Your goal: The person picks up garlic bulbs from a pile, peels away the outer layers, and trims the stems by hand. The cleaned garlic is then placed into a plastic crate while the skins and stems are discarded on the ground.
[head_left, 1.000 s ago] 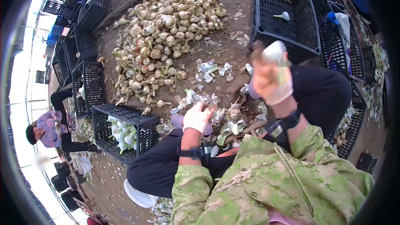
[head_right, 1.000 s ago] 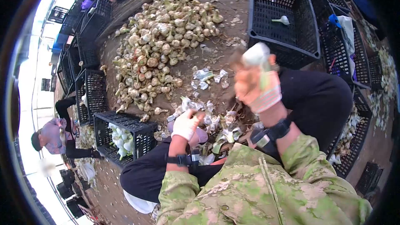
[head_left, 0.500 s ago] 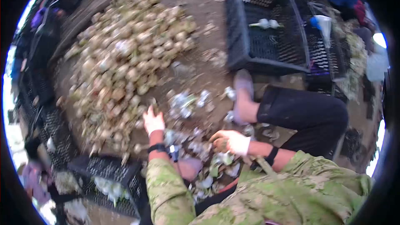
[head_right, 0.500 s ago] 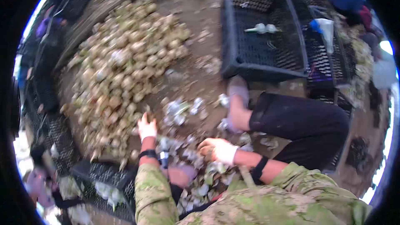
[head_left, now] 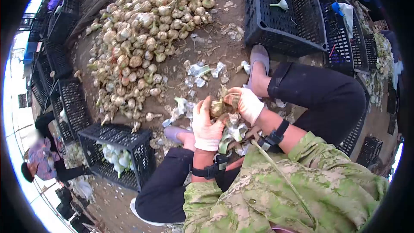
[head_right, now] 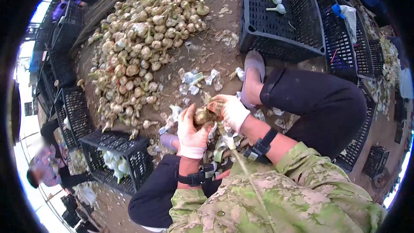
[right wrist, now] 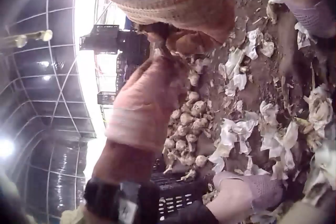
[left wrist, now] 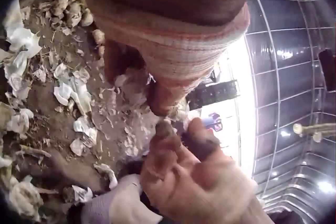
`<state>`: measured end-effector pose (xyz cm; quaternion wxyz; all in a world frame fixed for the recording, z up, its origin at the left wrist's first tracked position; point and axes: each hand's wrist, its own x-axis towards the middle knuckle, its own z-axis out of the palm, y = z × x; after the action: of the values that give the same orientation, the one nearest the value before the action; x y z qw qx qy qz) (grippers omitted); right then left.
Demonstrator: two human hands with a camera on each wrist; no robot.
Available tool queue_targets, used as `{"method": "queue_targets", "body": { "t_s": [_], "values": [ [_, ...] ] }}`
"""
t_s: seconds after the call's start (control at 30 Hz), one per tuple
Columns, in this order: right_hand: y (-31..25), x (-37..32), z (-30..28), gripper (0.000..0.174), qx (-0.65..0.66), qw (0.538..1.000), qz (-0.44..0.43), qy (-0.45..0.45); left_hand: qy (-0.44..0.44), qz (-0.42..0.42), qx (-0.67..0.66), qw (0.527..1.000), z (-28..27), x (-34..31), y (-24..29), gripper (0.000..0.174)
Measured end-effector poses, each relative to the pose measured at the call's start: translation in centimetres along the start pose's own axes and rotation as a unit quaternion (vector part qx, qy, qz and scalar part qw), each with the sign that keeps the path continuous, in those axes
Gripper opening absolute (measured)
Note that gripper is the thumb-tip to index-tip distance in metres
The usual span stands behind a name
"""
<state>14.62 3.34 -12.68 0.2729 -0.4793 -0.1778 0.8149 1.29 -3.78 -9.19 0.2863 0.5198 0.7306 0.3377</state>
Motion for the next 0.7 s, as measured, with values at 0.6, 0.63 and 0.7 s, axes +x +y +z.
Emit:
{"method": "queue_targets", "body": {
  "t_s": [0.6,0.63,0.7],
  "values": [
    [-2.3,-7.1,2.0,0.025,-0.166,0.966,-0.040,-0.194,0.079,0.109,0.068,0.988,-3.4,-5.1,5.5,0.045],
    [-2.3,-7.5,1.9,0.024,-0.188,0.958,-0.060,-0.209,0.060,0.094,0.056,0.992,-3.7,-5.3,5.2,0.045],
    [-1.7,-7.5,1.6,0.023,-0.190,0.957,-0.050,-0.216,0.039,-0.016,-0.152,0.988,-3.1,-5.9,3.8,0.045]
  ]
}}
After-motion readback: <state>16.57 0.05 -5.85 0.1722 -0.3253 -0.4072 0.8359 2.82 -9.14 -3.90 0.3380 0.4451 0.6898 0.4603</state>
